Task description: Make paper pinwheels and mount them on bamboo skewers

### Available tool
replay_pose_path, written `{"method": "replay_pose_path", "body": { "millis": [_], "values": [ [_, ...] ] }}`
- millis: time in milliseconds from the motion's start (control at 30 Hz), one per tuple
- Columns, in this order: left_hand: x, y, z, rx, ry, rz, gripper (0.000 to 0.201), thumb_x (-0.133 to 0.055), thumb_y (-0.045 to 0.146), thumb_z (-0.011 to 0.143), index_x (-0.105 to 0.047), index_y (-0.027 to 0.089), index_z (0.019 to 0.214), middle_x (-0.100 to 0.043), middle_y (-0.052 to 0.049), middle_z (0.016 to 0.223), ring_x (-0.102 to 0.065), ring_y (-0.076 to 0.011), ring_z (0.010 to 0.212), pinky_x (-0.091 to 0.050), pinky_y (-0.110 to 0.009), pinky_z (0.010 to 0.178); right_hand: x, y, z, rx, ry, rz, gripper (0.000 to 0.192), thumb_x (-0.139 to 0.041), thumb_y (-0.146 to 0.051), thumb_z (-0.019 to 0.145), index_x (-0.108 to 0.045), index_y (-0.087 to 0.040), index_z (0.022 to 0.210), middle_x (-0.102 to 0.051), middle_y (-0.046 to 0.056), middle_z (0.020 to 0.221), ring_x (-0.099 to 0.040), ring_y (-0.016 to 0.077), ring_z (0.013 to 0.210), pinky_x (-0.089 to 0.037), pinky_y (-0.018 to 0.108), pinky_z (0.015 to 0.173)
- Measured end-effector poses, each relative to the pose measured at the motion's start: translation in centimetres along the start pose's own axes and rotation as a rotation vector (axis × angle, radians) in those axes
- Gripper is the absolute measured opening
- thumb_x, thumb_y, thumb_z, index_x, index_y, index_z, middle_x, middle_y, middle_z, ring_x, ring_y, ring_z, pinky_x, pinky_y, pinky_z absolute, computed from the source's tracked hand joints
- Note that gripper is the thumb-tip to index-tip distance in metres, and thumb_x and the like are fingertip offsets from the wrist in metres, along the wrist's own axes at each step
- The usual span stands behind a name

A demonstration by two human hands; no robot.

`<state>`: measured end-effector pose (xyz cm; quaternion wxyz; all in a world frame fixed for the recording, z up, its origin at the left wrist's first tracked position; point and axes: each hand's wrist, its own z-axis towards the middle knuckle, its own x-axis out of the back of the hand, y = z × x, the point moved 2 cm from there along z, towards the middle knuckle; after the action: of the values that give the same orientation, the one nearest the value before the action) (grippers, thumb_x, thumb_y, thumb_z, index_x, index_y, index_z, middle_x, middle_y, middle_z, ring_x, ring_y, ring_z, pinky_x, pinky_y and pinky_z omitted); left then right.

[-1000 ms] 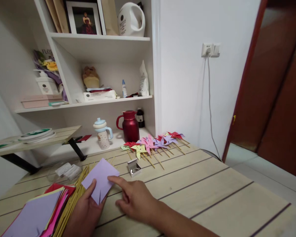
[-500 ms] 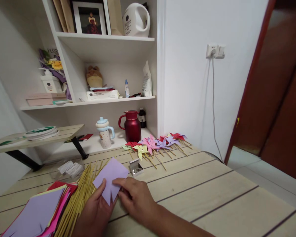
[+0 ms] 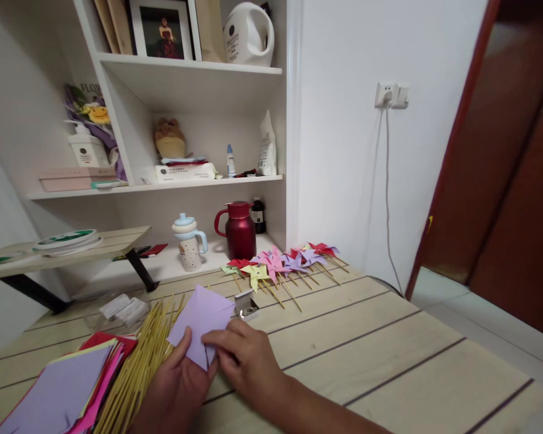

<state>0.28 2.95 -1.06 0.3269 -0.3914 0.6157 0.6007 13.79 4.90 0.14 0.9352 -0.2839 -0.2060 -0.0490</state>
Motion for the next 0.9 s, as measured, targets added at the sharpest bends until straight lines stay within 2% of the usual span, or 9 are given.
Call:
{"method": "replay_pose_path", "body": {
  "millis": [100, 200, 333, 433, 567, 633, 767, 900],
  "values": [
    [0.5, 0.1, 0.0, 0.063, -0.004, -0.004, 0.035, -0.052, 0.028, 0.094, -0.064, 0.027, 0.128, -0.071, -0.009, 0.122, -0.068, -0.0226, 0.110, -0.054, -0.042, 0.098, 0.1, -0.2, 0.0, 0.006, 0.029, -0.030, 0.049, -0.048, 0.002, 0.081, -0.070, -0.026, 0.114, -0.054, 0.003, 0.084, -0.058, 0.0151, 0.075, -0.047, 0.024, 0.065],
    [0.4, 0.3, -0.1, 0.016, -0.001, 0.031, 0.031, -0.054, 0.026, 0.093, -0.070, 0.024, 0.119, -0.073, -0.012, 0.118, -0.069, -0.0256, 0.108, -0.052, -0.046, 0.099, 0.2, -0.3, -0.1, 0.018, 0.016, -0.058, 0.049, -0.049, 0.001, 0.081, -0.070, -0.027, 0.116, -0.052, 0.003, 0.084, -0.057, 0.0153, 0.074, -0.046, 0.024, 0.063],
    [-0.2, 0.0, -0.1, -0.001, -0.004, 0.064, 0.029, -0.052, 0.024, 0.094, -0.073, 0.023, 0.114, -0.075, -0.012, 0.112, -0.072, -0.0239, 0.100, -0.052, -0.043, 0.100, 0.2, -0.4, -0.2, 0.047, 0.038, -0.055, 0.033, -0.056, -0.010, 0.089, -0.071, -0.028, 0.112, -0.053, 0.002, 0.083, -0.057, 0.0140, 0.072, -0.046, 0.023, 0.062],
    [-0.4, -0.4, -0.2, 0.052, 0.026, 0.086, 0.035, -0.052, 0.020, 0.093, -0.065, 0.023, 0.126, -0.075, -0.012, 0.112, -0.073, -0.0216, 0.096, -0.051, -0.041, 0.100, 0.4, -0.3, -0.1, 0.014, 0.050, -0.061, 0.026, -0.058, -0.015, 0.091, -0.072, -0.027, 0.110, -0.055, 0.002, 0.082, -0.058, 0.0146, 0.072, -0.047, 0.024, 0.063],
    [-0.3, -0.6, -0.2, 0.080, 0.011, 0.079, 0.047, -0.056, 0.018, 0.091, -0.054, 0.025, 0.138, -0.071, -0.012, 0.122, -0.070, -0.0227, 0.106, -0.050, -0.042, 0.102, 0.7, -0.1, 0.0, -0.042, 0.072, -0.029, 0.023, -0.059, -0.019, 0.092, -0.073, -0.026, 0.107, -0.056, 0.003, 0.081, -0.059, 0.0157, 0.072, -0.049, 0.025, 0.063],
    [-0.2, -0.6, -0.2, 0.070, 0.023, 0.069, 0.048, -0.056, 0.015, 0.090, -0.055, 0.027, 0.137, -0.071, -0.010, 0.122, -0.070, -0.0214, 0.107, -0.049, -0.039, 0.104, 0.8, -0.1, 0.0, -0.043, 0.097, -0.025, 0.022, -0.058, -0.021, 0.092, -0.074, -0.027, 0.105, -0.055, 0.003, 0.079, -0.059, 0.0157, 0.070, -0.049, 0.025, 0.061],
    [-0.3, -0.6, -0.2, 0.025, 0.072, 0.106, 0.043, -0.054, 0.014, 0.091, -0.062, 0.031, 0.130, -0.076, -0.007, 0.113, -0.073, -0.0194, 0.096, -0.049, -0.039, 0.103, 0.8, 0.1, 0.0, -0.036, 0.105, -0.036, 0.025, -0.056, -0.019, 0.093, -0.075, -0.028, 0.107, -0.055, 0.003, 0.078, -0.058, 0.0157, 0.070, -0.048, 0.025, 0.061],
    [-0.8, -0.7, -0.3, 0.027, 0.029, 0.065, 0.038, -0.051, 0.012, 0.092, -0.069, 0.030, 0.120, -0.076, -0.007, 0.112, -0.074, -0.0178, 0.093, -0.050, -0.037, 0.102, 0.7, 0.2, 0.0, -0.057, 0.088, 0.004, 0.021, -0.060, -0.020, 0.091, -0.077, -0.026, 0.102, -0.055, 0.003, 0.077, -0.058, 0.0151, 0.069, -0.048, 0.025, 0.060]
  ]
}}
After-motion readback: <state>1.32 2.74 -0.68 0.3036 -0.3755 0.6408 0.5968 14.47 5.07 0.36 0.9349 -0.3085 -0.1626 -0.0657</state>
